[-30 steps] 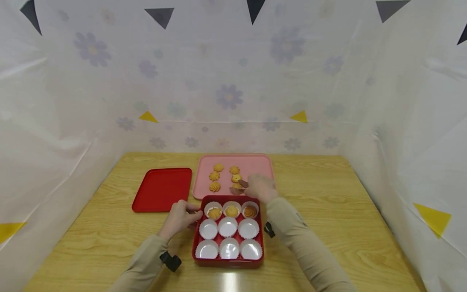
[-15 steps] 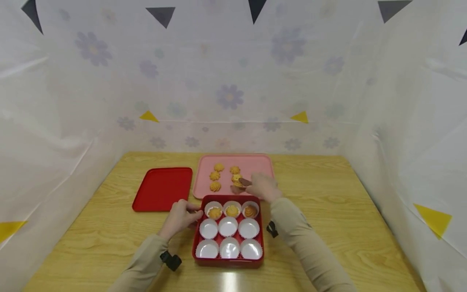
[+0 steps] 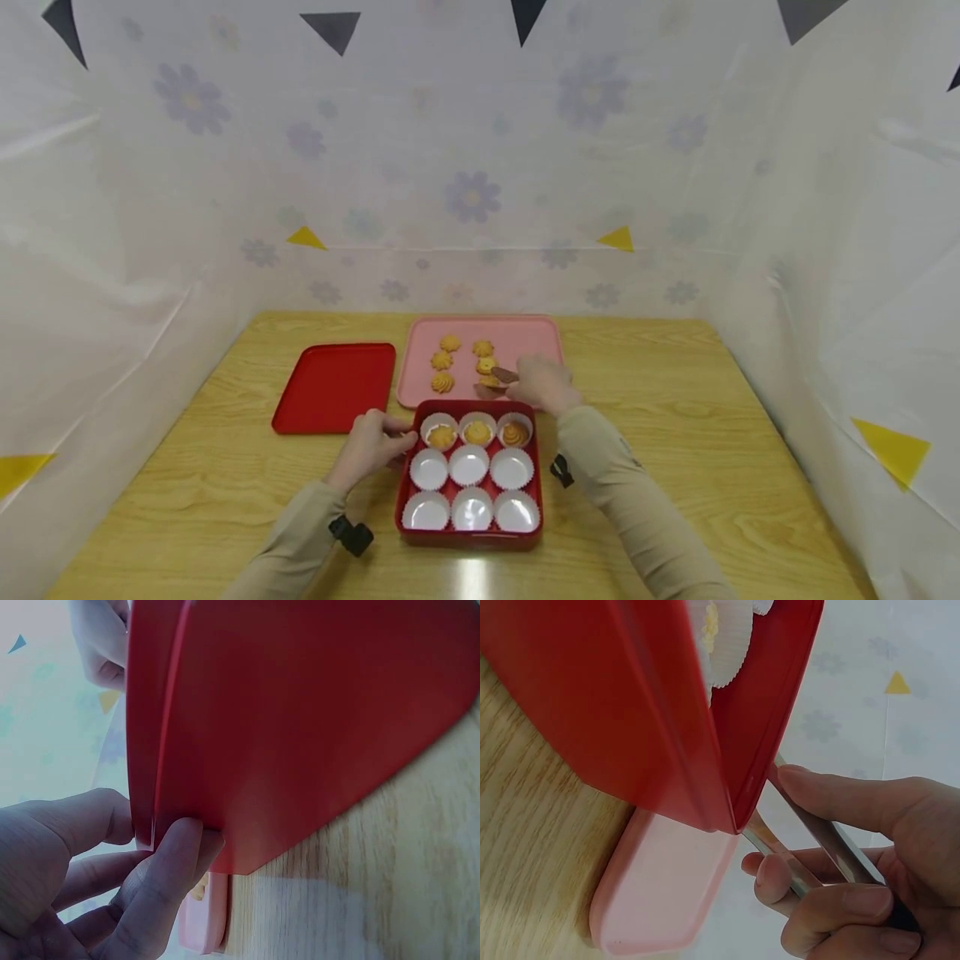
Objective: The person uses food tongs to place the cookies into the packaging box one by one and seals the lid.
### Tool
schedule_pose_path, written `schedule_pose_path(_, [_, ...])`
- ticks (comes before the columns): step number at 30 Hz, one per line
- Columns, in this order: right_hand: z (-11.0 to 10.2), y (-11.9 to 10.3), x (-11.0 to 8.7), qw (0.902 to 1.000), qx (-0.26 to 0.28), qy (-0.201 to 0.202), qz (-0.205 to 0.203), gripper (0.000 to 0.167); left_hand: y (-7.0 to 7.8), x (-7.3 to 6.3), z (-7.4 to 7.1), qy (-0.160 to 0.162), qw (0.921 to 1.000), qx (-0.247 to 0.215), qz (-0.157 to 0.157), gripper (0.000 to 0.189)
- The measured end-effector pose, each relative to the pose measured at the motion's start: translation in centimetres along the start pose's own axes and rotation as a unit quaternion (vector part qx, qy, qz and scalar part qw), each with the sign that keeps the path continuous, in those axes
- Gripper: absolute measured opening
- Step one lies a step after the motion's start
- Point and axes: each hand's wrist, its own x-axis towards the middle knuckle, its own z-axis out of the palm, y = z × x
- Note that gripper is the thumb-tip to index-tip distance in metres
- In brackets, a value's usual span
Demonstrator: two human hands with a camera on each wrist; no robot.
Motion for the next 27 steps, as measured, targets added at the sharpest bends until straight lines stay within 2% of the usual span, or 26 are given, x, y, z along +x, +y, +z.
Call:
schedule_pose_path(16, [0.09,0.08,-0.10,0.9999,-0.013,0.001,-0.004,0.027,0.08,-0.10,0.03,-0.004,1.0000,-0.003,-0.008,0.017])
schedule_pose_path(27, [-0.33,0.73,-0.20,0.9998,0.018,-0.002,-0.002,0.026,-0.12,-0.03,0.08,-0.008,0.9998,-0.016,-0.004,0.016])
